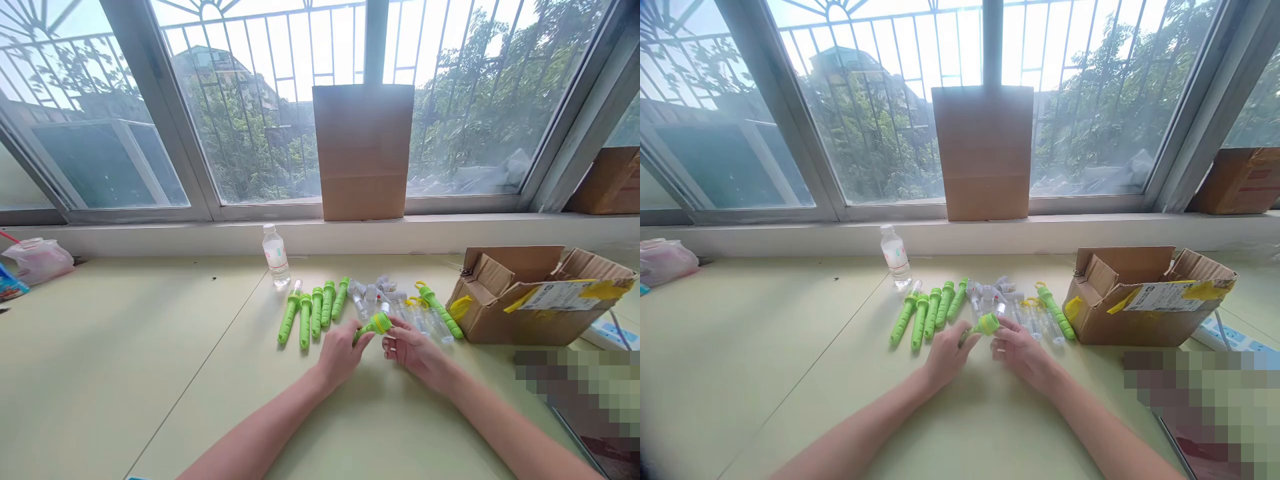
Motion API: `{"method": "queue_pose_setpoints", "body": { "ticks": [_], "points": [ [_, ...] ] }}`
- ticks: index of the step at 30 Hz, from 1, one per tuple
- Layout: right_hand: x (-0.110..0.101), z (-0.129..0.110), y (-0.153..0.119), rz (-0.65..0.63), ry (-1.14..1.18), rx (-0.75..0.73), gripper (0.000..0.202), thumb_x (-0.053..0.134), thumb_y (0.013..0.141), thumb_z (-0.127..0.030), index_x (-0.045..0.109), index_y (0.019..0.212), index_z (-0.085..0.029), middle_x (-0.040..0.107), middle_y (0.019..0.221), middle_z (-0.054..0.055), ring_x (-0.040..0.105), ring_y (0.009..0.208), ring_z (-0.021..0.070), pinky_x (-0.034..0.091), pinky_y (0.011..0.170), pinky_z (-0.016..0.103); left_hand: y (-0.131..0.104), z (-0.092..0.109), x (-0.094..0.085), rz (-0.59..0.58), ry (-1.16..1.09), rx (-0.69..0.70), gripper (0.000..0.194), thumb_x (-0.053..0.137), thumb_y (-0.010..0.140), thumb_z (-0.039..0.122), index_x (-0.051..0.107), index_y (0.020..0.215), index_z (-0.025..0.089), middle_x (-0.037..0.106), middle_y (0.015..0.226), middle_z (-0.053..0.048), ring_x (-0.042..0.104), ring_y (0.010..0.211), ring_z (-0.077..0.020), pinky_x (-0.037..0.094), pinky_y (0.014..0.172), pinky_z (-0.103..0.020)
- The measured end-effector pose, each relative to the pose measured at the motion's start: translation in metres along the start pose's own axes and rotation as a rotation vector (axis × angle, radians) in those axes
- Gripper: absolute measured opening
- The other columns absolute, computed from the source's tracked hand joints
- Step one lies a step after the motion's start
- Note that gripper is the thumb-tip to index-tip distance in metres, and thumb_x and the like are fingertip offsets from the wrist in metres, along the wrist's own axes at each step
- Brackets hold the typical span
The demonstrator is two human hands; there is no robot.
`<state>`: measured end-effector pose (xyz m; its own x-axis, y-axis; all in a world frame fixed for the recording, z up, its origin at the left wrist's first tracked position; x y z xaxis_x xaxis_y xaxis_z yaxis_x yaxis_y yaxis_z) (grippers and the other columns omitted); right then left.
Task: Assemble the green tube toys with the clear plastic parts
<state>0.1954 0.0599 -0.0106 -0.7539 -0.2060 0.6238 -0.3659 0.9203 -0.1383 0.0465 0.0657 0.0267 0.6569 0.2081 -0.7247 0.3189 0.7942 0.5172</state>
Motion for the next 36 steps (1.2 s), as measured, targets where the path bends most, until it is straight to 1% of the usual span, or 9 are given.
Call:
{"method": "queue_pose_setpoints", "body": {
  "ticks": [3,6,9,12,16,20,26,32,36],
  "points": [
    [0.0,0.0,0.0,0.005,-0.01,0.003,0.026,0.08,0.075,-0.025,0.067,0.098,-0.027,0.065,0.083,-0.003,0.054,0.067,0.0105,0.041,0.063,0.027,-0.003,-0.002,0.002,0.052,0.015,0.05,0.025,0.065,0.086,0.043,0.057,0.094,0.021,0.061,0.064,0.003,0.055,0.051,-0.014,0.034,0.05,-0.023],
    [-0.001,0.0,0.0,0.016,-0.006,0.008,0.028,0.08,0.074,-0.025,0.067,0.098,-0.028,0.067,0.087,-0.003,0.054,0.066,0.011,0.041,0.064,0.028,-0.004,-0.004,0.0,0.124,0.046,0.064,0.015,0.066,0.085,0.033,0.057,0.089,0.021,0.063,0.066,0.002,0.057,0.053,-0.0133,0.035,0.05,-0.022],
    [-0.001,0.0,0.0,0.001,0.003,0.009,0.027,0.08,0.074,-0.024,0.068,0.098,-0.028,0.066,0.087,-0.003,0.054,0.066,0.0106,0.041,0.064,0.027,-0.003,-0.004,-0.003,0.155,0.032,0.087,0.013,0.064,0.085,0.031,0.057,0.083,0.021,0.063,0.064,0.002,0.057,0.054,-0.0123,0.036,0.052,-0.022],
    [-0.001,0.0,0.0,-0.002,-0.004,0.003,0.027,0.08,0.075,-0.026,0.068,0.1,-0.029,0.067,0.087,-0.002,0.056,0.068,0.0114,0.043,0.065,0.027,-0.002,-0.003,-0.005,0.137,-0.01,0.09,0.015,0.062,0.087,0.034,0.059,0.081,0.02,0.063,0.061,0.002,0.056,0.053,-0.0112,0.037,0.052,-0.021],
    [-0.002,-0.001,-0.002,0.023,-0.034,-0.016,0.031,0.08,0.075,-0.029,0.066,0.103,-0.029,0.068,0.093,-0.001,0.06,0.077,0.0142,0.046,0.07,0.029,0.0,-0.002,-0.008,0.086,-0.078,0.07,0.016,0.062,0.087,0.035,0.06,0.081,0.02,0.064,0.062,0.002,0.056,0.055,-0.0105,0.038,0.053,-0.02],
    [0.0,-0.002,-0.003,0.009,-0.04,-0.022,0.03,0.08,0.075,-0.027,0.065,0.101,-0.029,0.068,0.094,-0.002,0.062,0.076,0.0137,0.046,0.07,0.029,0.0,-0.001,-0.008,0.06,-0.134,0.064,0.016,0.063,0.087,0.035,0.062,0.083,0.019,0.064,0.063,0.002,0.055,0.055,-0.01,0.039,0.054,-0.02],
    [0.001,-0.001,-0.003,0.003,-0.033,-0.011,0.036,0.078,0.076,-0.024,0.063,0.108,-0.032,0.069,0.098,-0.003,0.064,0.081,0.0149,0.047,0.072,0.03,-0.001,-0.002,-0.005,0.014,-0.139,0.052,0.018,0.063,0.087,0.037,0.064,0.085,0.019,0.062,0.061,0.003,0.052,0.052,-0.0094,0.039,0.053,-0.02],
    [-0.001,-0.002,-0.001,0.014,-0.006,-0.009,0.037,0.08,0.072,-0.024,0.064,0.105,-0.03,0.068,0.094,-0.002,0.063,0.075,0.0138,0.047,0.068,0.029,0.0,0.0,-0.005,-0.024,-0.087,0.071,0.02,0.059,0.09,0.038,0.066,0.092,0.019,0.065,0.065,0.002,0.054,0.054,-0.0106,0.04,0.055,-0.022],
    [-0.003,-0.002,0.001,0.018,0.017,-0.012,0.037,0.081,0.071,-0.021,0.065,0.103,-0.03,0.068,0.091,-0.003,0.061,0.072,0.0126,0.045,0.066,0.028,0.002,0.004,-0.006,-0.047,-0.075,0.103,0.02,0.054,0.094,0.035,0.066,0.1,0.02,0.07,0.077,-0.001,0.058,0.06,-0.0125,0.043,0.059,-0.023]
  ]
}}
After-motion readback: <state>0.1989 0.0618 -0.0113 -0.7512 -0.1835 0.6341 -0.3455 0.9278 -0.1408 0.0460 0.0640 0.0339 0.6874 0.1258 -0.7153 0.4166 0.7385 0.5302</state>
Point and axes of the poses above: each hand's wrist, its own y-axis towards the middle knuckle, its own x-axis out of the palm, z = x × y, the point moved 7 cm from there along y, towards the middle knuckle
